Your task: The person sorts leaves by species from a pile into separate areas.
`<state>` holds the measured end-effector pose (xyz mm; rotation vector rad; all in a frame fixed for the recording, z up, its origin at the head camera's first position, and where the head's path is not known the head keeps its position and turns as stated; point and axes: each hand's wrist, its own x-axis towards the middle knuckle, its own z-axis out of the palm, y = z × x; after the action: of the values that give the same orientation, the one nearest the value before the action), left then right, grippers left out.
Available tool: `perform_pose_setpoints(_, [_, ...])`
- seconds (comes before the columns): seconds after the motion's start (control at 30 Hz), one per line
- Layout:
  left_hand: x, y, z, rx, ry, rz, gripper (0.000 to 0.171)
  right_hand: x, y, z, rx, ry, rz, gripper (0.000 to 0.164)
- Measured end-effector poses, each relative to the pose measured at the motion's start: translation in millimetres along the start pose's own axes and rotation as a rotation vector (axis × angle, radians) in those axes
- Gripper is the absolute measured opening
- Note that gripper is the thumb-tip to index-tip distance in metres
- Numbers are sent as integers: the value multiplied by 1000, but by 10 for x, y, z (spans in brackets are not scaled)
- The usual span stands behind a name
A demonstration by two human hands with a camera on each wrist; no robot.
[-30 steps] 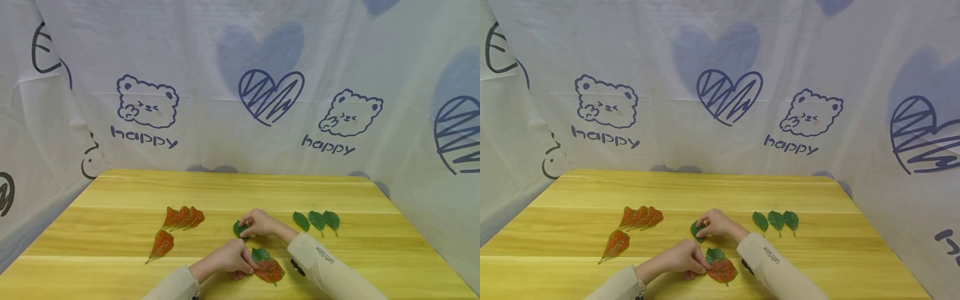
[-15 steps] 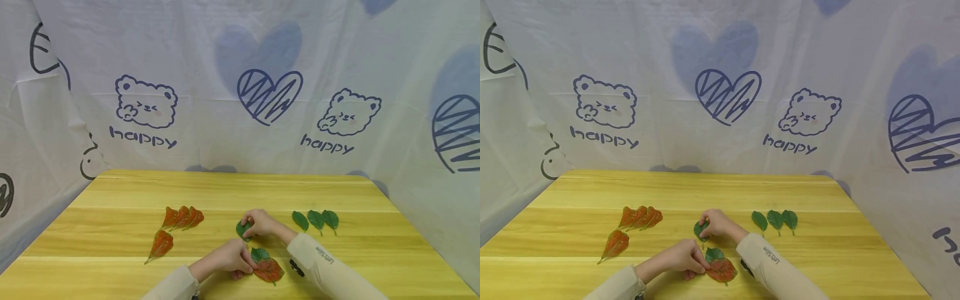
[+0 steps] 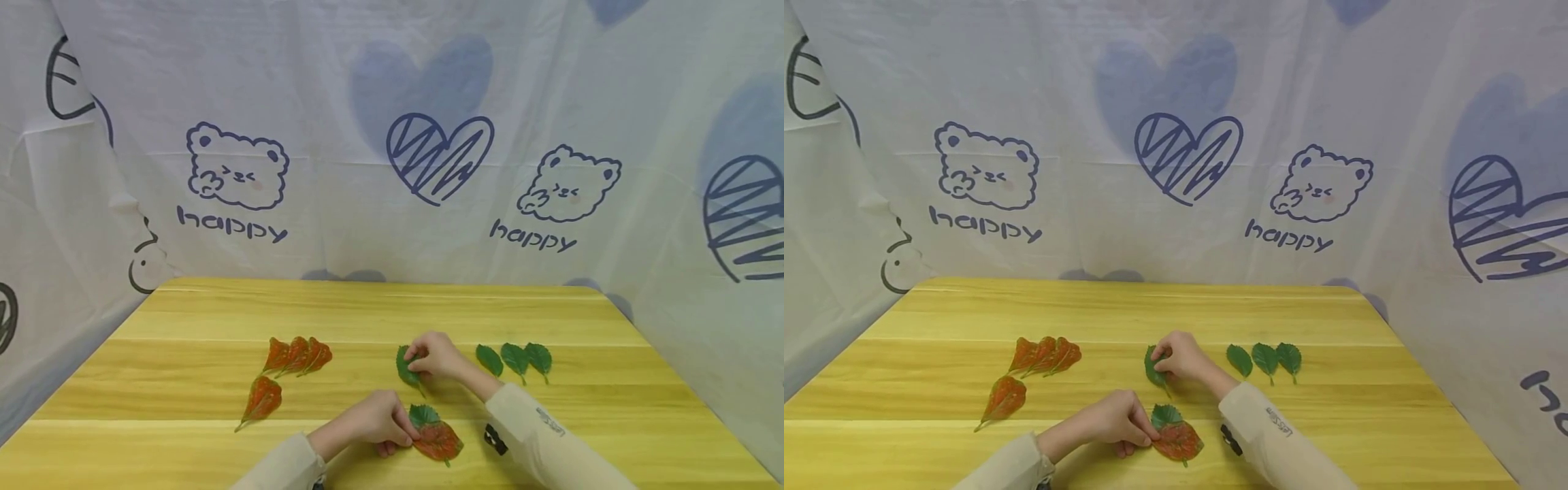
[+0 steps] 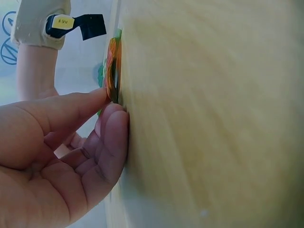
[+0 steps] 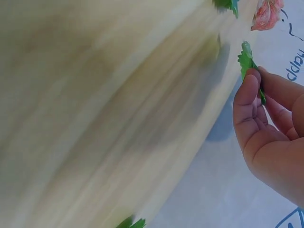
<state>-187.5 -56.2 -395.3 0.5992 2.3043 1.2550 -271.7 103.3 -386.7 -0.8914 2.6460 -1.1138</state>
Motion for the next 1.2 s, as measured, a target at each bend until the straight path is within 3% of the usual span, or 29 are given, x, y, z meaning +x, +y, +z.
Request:
perform_pose_setpoints(0.37, [-2,7,8,11,8,-9,8,-246,104,-186,68,38,70,9])
perform_pose_setpoints(0.87, [3,15,18,17,13,-21,9,-680,218,-448,157,82,104,14])
perform_pose_setpoints(1.2, [-1,18,29,14,11,-20,8,-952,271,-555,159,88,121,15])
